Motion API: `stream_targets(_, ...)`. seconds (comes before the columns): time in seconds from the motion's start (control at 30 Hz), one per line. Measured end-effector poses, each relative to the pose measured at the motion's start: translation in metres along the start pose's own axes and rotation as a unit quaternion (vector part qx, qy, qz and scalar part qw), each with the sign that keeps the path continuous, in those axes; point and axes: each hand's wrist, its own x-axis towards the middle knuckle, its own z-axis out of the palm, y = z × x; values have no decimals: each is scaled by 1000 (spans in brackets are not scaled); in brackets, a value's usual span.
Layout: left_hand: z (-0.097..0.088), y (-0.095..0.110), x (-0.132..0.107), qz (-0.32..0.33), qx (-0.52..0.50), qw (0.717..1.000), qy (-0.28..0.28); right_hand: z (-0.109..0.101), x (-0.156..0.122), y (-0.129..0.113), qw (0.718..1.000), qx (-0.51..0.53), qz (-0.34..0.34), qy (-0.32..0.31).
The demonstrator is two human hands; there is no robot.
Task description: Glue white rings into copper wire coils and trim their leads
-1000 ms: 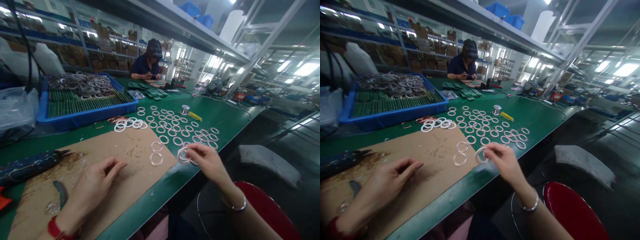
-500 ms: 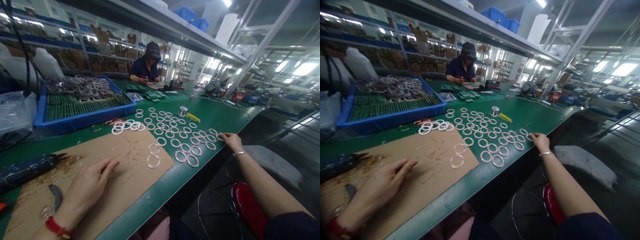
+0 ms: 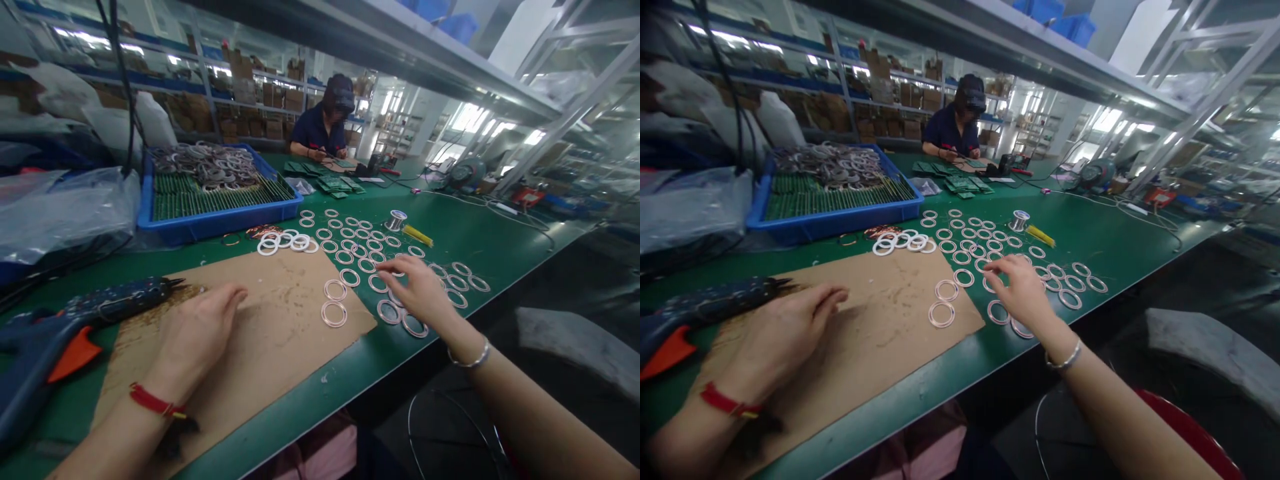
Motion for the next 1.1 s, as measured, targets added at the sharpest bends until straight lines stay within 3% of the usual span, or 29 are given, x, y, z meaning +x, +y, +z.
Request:
stream_targets(0.1, 4, -9, 3, 89, 49, 993, 57, 31, 20, -31, 992, -16, -80, -96)
stream_targets(0.23, 8, -10, 3, 99, 63, 992, 50, 60, 38, -33, 980, -72, -108, -148)
stream_targets(0.4, 11, 3, -1, 129, 4, 985, 111, 63, 48, -32, 982, -65, -113, -135)
stream_targets(0.53, 10, 16, -3, 114, -135, 979, 106, 58, 59, -58, 980, 94, -130, -121)
stream_targets(0.6, 9, 21, -4, 80, -215, 970, 78, 61, 63, -80, 955, 227, -122, -147)
stream_targets(0.67, 9, 24, -3, 47, -291, 954, 46, 66, 65, -102, 913, 351, -100, -182)
stream_targets(0.77, 9, 25, -2, 8, -370, 929, 15, 77, 64, -125, 855, 468, -58, -217)
stream_targets(0.9, 11, 22, -1, -58, -438, 897, -20, 87, 62, -128, 815, 524, -14, -246)
stream_targets(1.03, 12, 20, -2, -121, -487, 860, -92, 94, 55, -120, 791, 541, 40, -283)
stream_targets(1.1, 11, 20, -2, -127, -460, 872, -111, 95, 51, -119, 778, 547, 67, -303)
